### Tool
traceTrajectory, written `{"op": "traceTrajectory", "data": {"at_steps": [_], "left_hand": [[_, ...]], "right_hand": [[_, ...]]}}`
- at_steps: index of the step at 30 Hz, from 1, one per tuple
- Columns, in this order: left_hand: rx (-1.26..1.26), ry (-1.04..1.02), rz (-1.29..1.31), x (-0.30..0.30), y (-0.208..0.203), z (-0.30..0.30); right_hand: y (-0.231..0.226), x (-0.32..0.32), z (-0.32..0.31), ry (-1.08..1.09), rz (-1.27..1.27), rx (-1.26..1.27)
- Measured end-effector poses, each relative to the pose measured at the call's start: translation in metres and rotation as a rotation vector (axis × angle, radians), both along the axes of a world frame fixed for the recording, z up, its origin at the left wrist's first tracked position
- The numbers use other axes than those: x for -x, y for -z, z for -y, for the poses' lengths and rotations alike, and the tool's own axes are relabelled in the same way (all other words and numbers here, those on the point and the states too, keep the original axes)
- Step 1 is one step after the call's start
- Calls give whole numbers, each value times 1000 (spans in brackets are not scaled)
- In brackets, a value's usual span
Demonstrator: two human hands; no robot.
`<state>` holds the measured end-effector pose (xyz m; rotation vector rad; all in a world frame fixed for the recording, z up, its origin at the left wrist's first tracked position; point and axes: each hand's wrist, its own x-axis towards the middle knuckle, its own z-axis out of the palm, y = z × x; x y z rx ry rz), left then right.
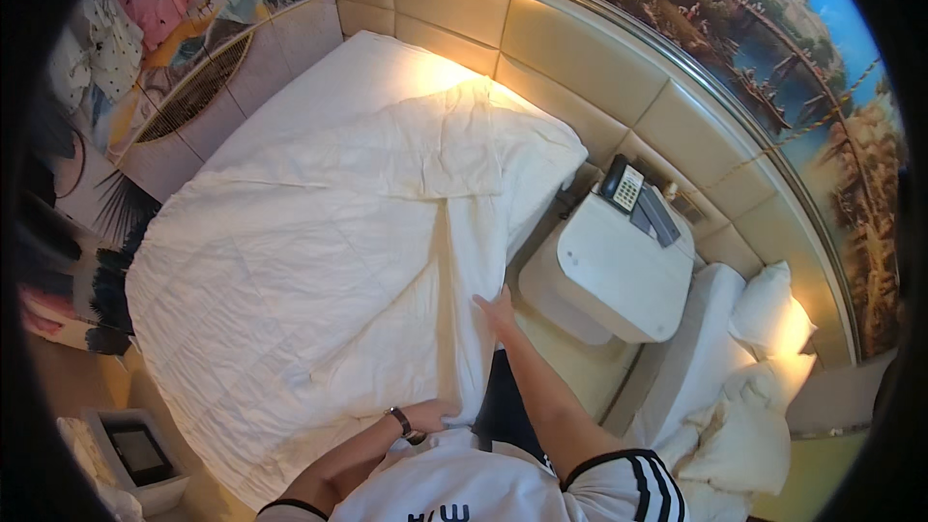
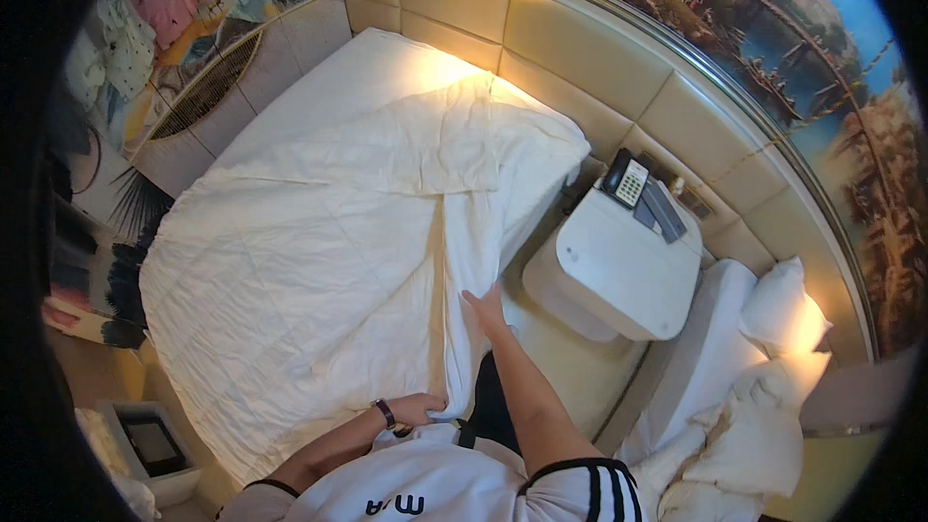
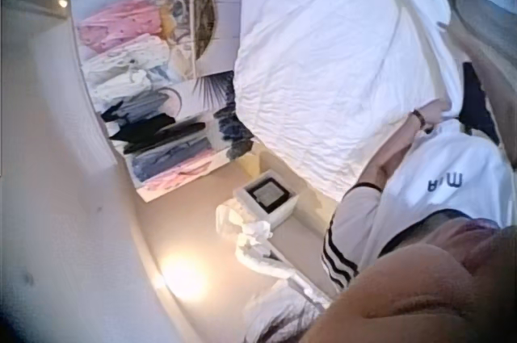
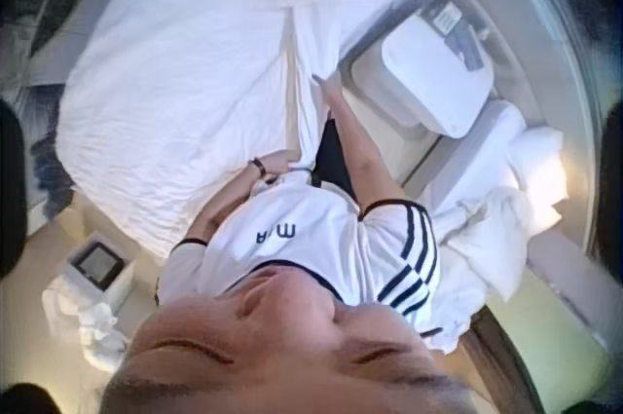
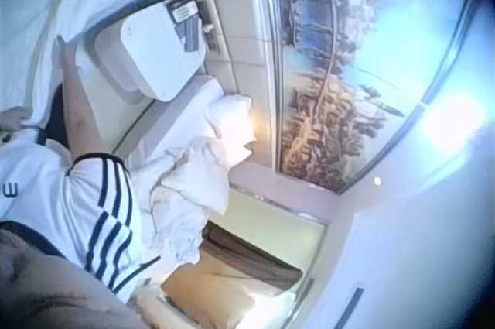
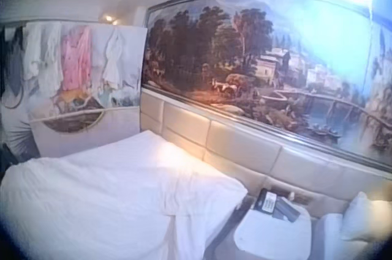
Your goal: The person smooths a white fitted sheet on a mattress, then places a white pillow and a white duvet on the bed. They repeatedly lift, shake, and reposition the duvet to spread it evenly across the mattress.
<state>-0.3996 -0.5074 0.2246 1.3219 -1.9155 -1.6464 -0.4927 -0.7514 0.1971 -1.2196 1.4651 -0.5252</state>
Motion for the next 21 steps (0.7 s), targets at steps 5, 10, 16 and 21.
{"op": "traceTrajectory", "data": {"at_steps": [5,10,16,21], "left_hand": [[-162,199,156,-14,-11,75],[-162,-713,251,-33,-24,157],[-533,-1292,-439,-57,-18,310],[-431,-1136,-750,-30,-65,390]], "right_hand": [[61,-20,86,-258,-3,-58],[50,-8,100,-283,487,-462],[-9,48,98,-747,630,-632],[4,75,149,-491,714,-865]]}}
